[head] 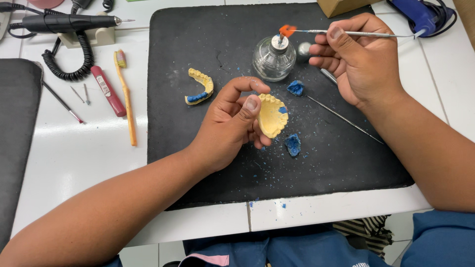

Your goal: The person holds a yellow dental cast and uses a metal spatula to apply blue wax into the tooth indentations. They repeatedly heat the spatula tip in a small flame and press the softened wax into the mold, smoothing it into place.

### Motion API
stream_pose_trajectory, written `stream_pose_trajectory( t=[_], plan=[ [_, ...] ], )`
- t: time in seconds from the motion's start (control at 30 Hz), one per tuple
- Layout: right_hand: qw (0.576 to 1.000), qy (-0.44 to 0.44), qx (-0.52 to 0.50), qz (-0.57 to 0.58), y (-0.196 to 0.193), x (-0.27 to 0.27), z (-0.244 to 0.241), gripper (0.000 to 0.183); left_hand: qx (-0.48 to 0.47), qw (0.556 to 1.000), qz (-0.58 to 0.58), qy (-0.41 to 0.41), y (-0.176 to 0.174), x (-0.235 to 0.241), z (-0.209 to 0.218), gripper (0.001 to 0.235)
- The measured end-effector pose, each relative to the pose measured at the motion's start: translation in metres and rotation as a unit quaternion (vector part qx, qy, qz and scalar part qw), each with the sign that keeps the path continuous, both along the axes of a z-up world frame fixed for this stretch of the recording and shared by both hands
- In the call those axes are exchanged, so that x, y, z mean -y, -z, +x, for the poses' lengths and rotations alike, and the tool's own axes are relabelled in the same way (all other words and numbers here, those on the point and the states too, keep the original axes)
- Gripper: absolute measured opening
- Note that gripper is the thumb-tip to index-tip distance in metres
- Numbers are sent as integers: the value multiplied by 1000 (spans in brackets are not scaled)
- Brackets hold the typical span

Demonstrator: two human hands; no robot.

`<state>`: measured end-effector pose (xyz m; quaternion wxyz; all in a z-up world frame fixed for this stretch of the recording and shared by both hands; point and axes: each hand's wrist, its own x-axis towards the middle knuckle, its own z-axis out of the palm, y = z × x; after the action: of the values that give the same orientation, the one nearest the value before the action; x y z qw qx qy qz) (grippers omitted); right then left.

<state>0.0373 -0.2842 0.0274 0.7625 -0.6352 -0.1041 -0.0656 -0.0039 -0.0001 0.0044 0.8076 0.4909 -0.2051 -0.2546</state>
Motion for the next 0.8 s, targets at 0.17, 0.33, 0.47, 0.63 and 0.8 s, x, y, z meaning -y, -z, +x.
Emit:
stream_pose_trajectory(
  t=[0.17,0.33,0.47,0.63,0.8],
  plan=[
    [1000,-2,8,-1,0,1,-1,9,-34,999,-25,10,0,2,2,35],
    [1000,-1,13,-7,1,0,0,9,-10,999,-31,14,-1,2,1,36],
    [1000,-4,19,-10,0,-1,0,8,12,1000,-7,16,-2,1,2,41],
    [999,-1,23,-24,1,0,-1,9,29,999,1,46,-5,-2,0,56],
    [1000,-6,23,-11,1,0,0,8,83,994,-10,72,-9,2,-5,72]
  ],
)
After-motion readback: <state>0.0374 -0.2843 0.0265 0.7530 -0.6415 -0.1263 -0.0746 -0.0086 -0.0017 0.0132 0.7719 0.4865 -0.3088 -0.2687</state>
